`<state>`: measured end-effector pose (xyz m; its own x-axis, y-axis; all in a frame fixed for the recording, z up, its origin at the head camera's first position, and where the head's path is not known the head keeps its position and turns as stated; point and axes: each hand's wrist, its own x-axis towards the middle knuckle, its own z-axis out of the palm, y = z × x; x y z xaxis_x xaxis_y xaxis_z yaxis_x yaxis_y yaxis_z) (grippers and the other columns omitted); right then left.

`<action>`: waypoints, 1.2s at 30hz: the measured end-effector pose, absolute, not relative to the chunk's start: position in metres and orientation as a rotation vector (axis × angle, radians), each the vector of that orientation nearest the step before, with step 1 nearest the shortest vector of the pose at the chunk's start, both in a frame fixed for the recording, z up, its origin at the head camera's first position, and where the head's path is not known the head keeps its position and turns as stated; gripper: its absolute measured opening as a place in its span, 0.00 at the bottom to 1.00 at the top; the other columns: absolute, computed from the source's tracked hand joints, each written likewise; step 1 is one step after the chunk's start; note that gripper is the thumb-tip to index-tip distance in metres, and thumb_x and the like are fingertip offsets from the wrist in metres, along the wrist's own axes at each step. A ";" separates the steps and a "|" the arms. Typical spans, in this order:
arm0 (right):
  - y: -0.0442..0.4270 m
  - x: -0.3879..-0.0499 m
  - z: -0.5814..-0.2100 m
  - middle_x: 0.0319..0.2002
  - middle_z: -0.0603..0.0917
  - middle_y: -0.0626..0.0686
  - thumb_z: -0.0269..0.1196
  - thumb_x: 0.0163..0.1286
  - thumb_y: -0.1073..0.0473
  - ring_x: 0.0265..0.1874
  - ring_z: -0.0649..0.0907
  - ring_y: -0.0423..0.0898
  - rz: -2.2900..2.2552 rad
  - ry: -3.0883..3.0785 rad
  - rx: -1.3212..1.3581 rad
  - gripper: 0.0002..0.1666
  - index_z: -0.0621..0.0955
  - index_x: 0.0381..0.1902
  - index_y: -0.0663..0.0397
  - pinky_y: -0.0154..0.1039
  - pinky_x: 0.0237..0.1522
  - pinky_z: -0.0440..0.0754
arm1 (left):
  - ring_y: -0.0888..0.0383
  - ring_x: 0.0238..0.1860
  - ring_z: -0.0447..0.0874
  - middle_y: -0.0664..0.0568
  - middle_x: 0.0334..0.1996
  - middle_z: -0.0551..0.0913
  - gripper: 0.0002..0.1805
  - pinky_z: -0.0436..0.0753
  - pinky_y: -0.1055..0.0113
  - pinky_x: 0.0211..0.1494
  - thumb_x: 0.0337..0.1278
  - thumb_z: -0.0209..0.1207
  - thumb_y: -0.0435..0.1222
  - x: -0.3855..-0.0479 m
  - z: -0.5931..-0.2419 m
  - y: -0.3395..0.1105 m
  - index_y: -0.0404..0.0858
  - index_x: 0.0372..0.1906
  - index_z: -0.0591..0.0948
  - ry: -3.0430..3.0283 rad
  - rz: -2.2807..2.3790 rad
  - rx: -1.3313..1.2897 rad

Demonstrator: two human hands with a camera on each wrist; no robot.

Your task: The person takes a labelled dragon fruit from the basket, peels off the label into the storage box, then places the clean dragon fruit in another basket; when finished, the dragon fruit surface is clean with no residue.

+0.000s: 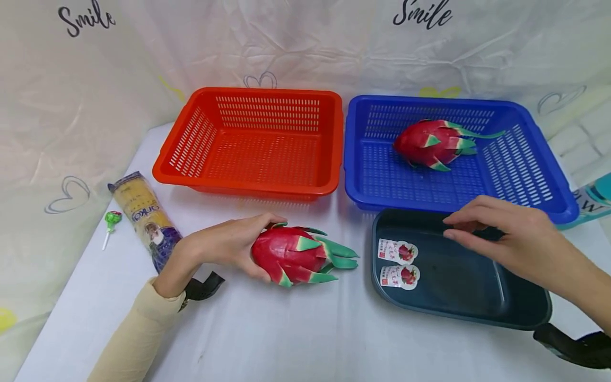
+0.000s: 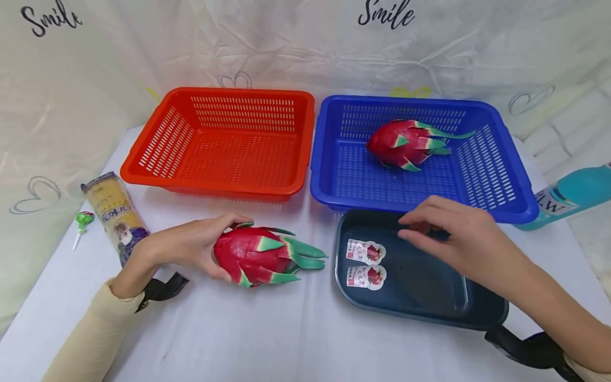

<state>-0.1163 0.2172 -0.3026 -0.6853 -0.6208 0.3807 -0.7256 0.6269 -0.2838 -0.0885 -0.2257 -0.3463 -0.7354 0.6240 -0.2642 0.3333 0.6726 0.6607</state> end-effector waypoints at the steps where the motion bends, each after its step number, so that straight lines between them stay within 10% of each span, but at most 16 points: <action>1: 0.222 -0.117 -0.301 0.30 0.84 0.45 0.76 0.49 0.58 0.32 0.73 0.20 0.585 -2.607 1.029 0.13 0.87 0.35 0.49 0.11 0.30 0.71 | 0.62 0.61 0.70 0.59 0.59 0.72 0.53 0.84 0.67 0.51 0.35 0.76 0.54 -0.089 -0.346 -0.225 0.46 0.67 0.59 2.409 0.826 0.741; 8: 0.250 -0.123 -0.302 0.39 0.83 0.61 0.75 0.53 0.61 0.41 0.73 0.21 0.546 -2.619 0.705 0.20 0.84 0.43 0.62 0.06 0.45 0.58 | 0.61 0.61 0.71 0.58 0.59 0.72 0.53 0.84 0.67 0.52 0.34 0.77 0.53 -0.089 -0.346 -0.224 0.46 0.67 0.59 2.420 0.823 0.729; 12: 0.264 -0.129 -0.305 0.50 0.77 0.69 0.70 0.59 0.58 0.50 0.76 0.58 0.502 -2.685 0.518 0.27 0.78 0.54 0.67 0.43 0.53 0.82 | 0.61 0.61 0.71 0.58 0.60 0.72 0.53 0.84 0.67 0.52 0.35 0.76 0.54 -0.088 -0.347 -0.224 0.46 0.68 0.59 2.424 0.816 0.729; 15: 0.277 -0.134 -0.310 0.55 0.71 0.74 0.65 0.65 0.50 0.54 0.68 0.70 0.432 -2.754 0.397 0.33 0.73 0.59 0.69 0.76 0.47 0.69 | 0.62 0.60 0.71 0.59 0.59 0.73 0.54 0.84 0.67 0.52 0.34 0.76 0.54 -0.088 -0.347 -0.224 0.46 0.68 0.59 2.434 0.801 0.732; 24: 0.302 -0.138 -0.329 0.65 0.63 0.76 0.54 0.66 0.31 0.60 0.65 0.75 0.321 -2.809 0.262 0.50 0.65 0.67 0.69 0.74 0.59 0.63 | 0.62 0.60 0.72 0.59 0.59 0.72 0.54 0.83 0.66 0.53 0.34 0.76 0.55 -0.089 -0.346 -0.224 0.47 0.68 0.59 2.448 0.783 0.745; 36: 0.309 -0.141 -0.347 0.75 0.45 0.71 0.59 0.69 0.46 0.71 0.47 0.75 0.617 -2.873 0.149 0.48 0.53 0.73 0.68 0.79 0.59 0.52 | 0.60 0.65 0.67 0.58 0.64 0.69 0.56 0.83 0.65 0.54 0.37 0.75 0.54 -0.093 -0.349 -0.225 0.48 0.72 0.57 2.390 0.834 0.758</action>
